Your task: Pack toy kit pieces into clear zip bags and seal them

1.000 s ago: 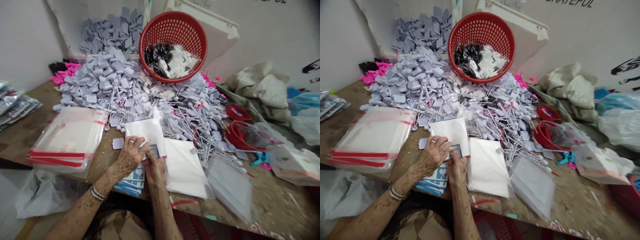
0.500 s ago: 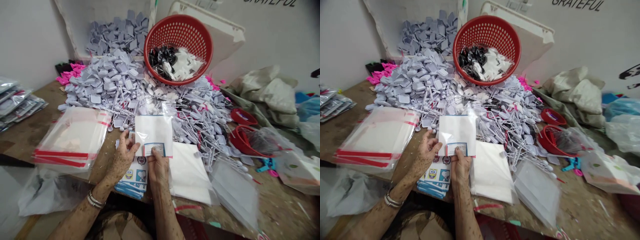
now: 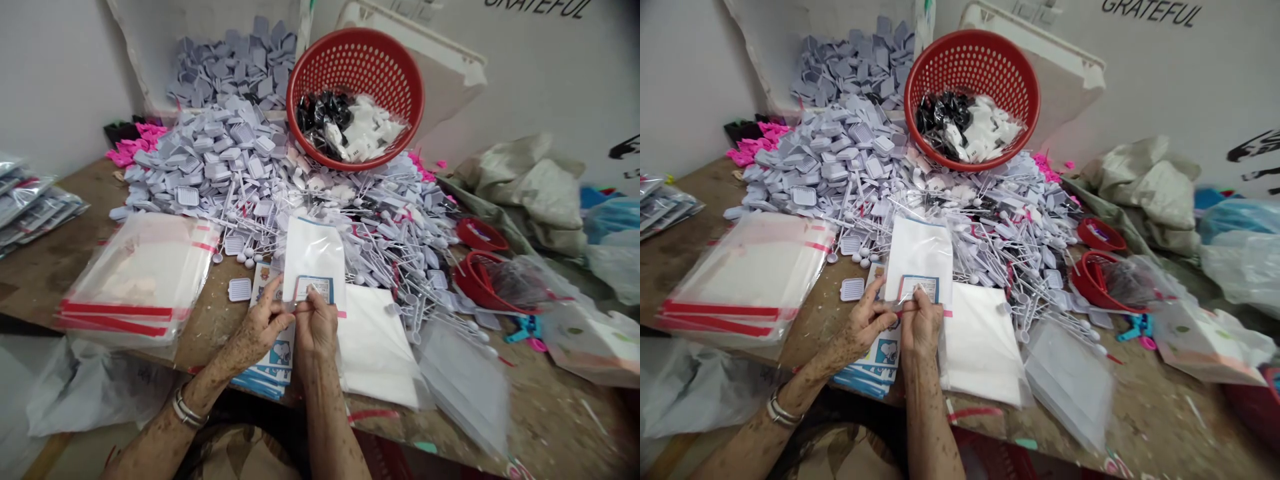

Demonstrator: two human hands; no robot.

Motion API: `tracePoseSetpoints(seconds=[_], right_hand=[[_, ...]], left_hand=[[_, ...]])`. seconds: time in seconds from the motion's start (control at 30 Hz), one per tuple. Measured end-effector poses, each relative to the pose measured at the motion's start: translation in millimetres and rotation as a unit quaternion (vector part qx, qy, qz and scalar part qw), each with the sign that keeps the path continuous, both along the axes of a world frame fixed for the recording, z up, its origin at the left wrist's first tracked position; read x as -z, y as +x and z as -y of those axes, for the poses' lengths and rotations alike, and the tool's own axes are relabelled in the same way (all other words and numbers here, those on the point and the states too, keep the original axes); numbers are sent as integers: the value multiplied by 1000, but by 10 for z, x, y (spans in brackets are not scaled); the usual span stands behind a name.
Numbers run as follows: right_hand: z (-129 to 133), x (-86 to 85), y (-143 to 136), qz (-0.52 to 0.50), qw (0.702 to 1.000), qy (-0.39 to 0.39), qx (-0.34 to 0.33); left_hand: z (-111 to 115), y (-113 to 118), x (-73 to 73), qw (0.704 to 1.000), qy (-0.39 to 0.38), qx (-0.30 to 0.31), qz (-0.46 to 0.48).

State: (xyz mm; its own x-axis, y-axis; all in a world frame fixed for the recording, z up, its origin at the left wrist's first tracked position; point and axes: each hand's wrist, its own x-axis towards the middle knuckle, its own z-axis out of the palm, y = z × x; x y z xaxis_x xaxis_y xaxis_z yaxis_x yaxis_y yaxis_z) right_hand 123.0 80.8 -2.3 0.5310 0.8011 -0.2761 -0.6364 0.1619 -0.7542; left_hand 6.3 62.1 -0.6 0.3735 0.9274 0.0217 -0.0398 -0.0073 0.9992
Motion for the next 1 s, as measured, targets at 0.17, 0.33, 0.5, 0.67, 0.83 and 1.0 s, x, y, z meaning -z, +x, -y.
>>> tracePoseSetpoints(seconds=[0.17,0.33,0.5,0.67,0.83,1.0], right_hand=[[51,-113,-23,-14,1000,-1,2],[266,-158,-42,12,996,-7,-87],[356,-85,-64,-5,993,-20,-116],[336,-62,-97,8,999,-15,-46],[296,-116,-96,-7,999,-25,-44],[235,-220,-86,-24,999,10,-40]], left_hand=[[-60,-120,-52,998,-39,-9,45],[-206,-187,-327,965,-124,-153,175],[-194,-132,-289,948,-185,-203,165],[-83,-104,-157,970,-204,-79,110],[-2,-31,-31,985,-154,21,77],[-22,14,42,992,-124,1,6]])
